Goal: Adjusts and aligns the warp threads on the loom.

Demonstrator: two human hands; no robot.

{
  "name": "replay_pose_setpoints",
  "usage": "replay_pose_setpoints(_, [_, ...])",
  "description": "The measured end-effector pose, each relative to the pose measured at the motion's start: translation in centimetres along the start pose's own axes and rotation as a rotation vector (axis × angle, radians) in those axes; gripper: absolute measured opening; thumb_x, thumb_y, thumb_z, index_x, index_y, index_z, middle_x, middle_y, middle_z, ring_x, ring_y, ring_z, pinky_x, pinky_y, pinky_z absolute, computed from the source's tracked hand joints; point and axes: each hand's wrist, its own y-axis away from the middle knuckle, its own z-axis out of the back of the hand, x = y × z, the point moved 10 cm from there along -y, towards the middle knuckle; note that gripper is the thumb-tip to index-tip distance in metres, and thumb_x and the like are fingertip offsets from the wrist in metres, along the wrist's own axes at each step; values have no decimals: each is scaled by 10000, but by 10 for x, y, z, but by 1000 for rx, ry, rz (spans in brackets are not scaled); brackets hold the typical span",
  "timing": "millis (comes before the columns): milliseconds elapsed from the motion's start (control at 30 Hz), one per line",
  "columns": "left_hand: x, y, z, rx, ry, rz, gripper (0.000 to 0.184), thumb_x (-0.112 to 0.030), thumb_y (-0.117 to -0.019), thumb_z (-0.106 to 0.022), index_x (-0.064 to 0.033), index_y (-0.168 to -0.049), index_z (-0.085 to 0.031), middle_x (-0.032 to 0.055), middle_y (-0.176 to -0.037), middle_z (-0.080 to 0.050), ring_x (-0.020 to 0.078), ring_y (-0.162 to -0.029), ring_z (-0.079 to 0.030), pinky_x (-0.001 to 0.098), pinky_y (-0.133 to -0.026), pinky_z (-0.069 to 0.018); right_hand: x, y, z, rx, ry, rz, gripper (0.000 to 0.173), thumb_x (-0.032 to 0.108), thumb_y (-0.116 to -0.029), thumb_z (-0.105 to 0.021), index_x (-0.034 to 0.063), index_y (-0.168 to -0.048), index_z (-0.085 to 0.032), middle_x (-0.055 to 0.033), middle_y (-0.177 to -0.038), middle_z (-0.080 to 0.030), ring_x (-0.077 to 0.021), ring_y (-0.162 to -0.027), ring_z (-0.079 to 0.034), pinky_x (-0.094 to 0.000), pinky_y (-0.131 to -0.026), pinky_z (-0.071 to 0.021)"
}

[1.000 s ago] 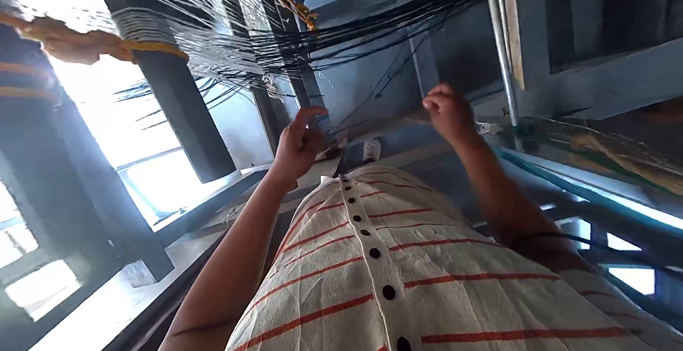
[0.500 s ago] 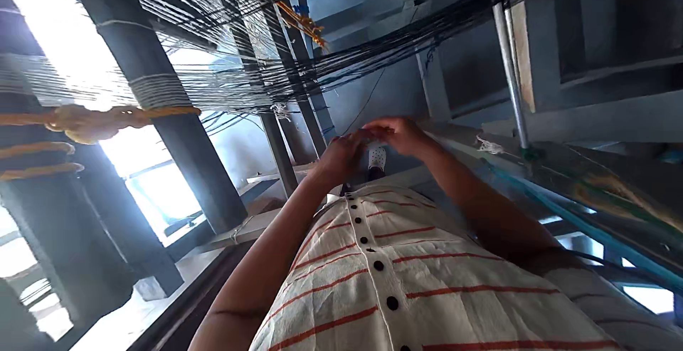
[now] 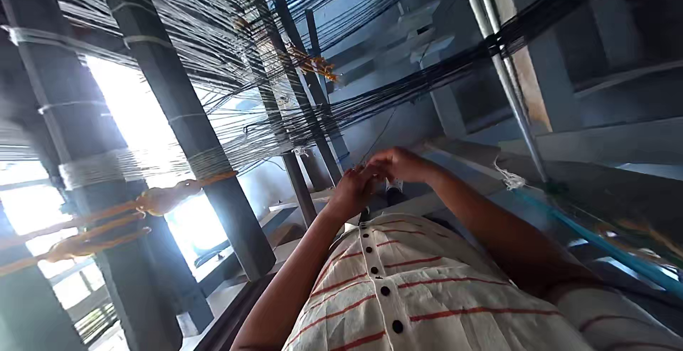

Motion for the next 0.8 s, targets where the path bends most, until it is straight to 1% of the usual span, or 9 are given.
replay_pose_setpoints(100, [1,-2,4,32,42,11,279,-61,-1029,-455,27,-1190,-666,158,-936,-711,276,-892,-684,508,-930,-508,4,31,31,-234,-177,125,263,145,-1066,-494,-15,-1177,-671,-78,-947,-690,-86,-715,-607,-266,-678,-535])
replay_pose_setpoints(167, [3,-5,13,12,77,4,284,-72,-1037,-455,31,-1204,-660,140,-890,-700,242,-836,-673,479,-890,-521,-34,67,47,-407,-407,87,305,166,-1067,-434,10,-1232,-638,-44,-1011,-699,-91,-786,-645,-277,-733,-560])
replay_pose_setpoints(233, [7,-6,17,6,145,22,290,-78,-1037,-454,29,-1229,-642,117,-879,-680,190,-791,-644,415,-831,-535,-87,118,43,-534,-516,-17,282,137,-1069,-421,1,-1215,-620,-15,-995,-690,-76,-768,-646,-256,-718,-565])
replay_pose_setpoints(333, [13,-5,14,23,221,40,299,-76,-1032,-461,32,-1272,-602,129,-931,-679,170,-796,-641,374,-800,-545,-140,202,18,-589,-496,-205,256,136,-1059,-429,29,-1135,-649,41,-897,-674,-22,-671,-602,-198,-625,-534])
replay_pose_setpoints(400, [16,-5,9,33,232,34,314,-69,-1026,-464,29,-1307,-566,120,-882,-655,160,-743,-615,359,-747,-537,-140,240,10,-558,-391,-256,247,143,-1038,-464,44,-1104,-681,55,-874,-685,1,-644,-586,-168,-596,-508])
replay_pose_setpoints(467, [18,-4,3,71,205,38,350,-54,-1029,-472,21,-1365,-535,137,-864,-651,186,-719,-609,378,-728,-538,-109,246,10,-465,-218,-219,244,150,-1018,-497,31,-1125,-682,61,-883,-690,33,-649,-576,-143,-597,-491])
replay_pose_setpoints(567, [21,3,-7,147,101,18,419,-40,-1026,-513,-11,-1444,-512,183,-844,-673,293,-726,-648,506,-747,-553,-15,217,19,-388,106,-27,327,182,-1039,-511,-61,-1186,-671,-82,-996,-703,-32,-788,-616,-213,-726,-531])
replay_pose_setpoints(700, [9,12,-13,141,25,-116,420,-28,-1002,-526,-9,-1422,-541,170,-783,-676,324,-678,-655,577,-720,-536,86,172,45,-649,168,410,227,87,-1010,-538,-47,-1110,-691,-60,-1004,-698,-60,-817,-664,-256,-756,-596])
replay_pose_setpoints(800, [6,17,-6,132,47,-78,394,-42,-1018,-501,-18,-1405,-569,178,-800,-680,332,-712,-652,587,-762,-522,129,133,81,-837,-15,624,317,10,-1012,-493,-109,-1291,-588,-132,-1204,-674,-138,-974,-700,-336,-869,-611])
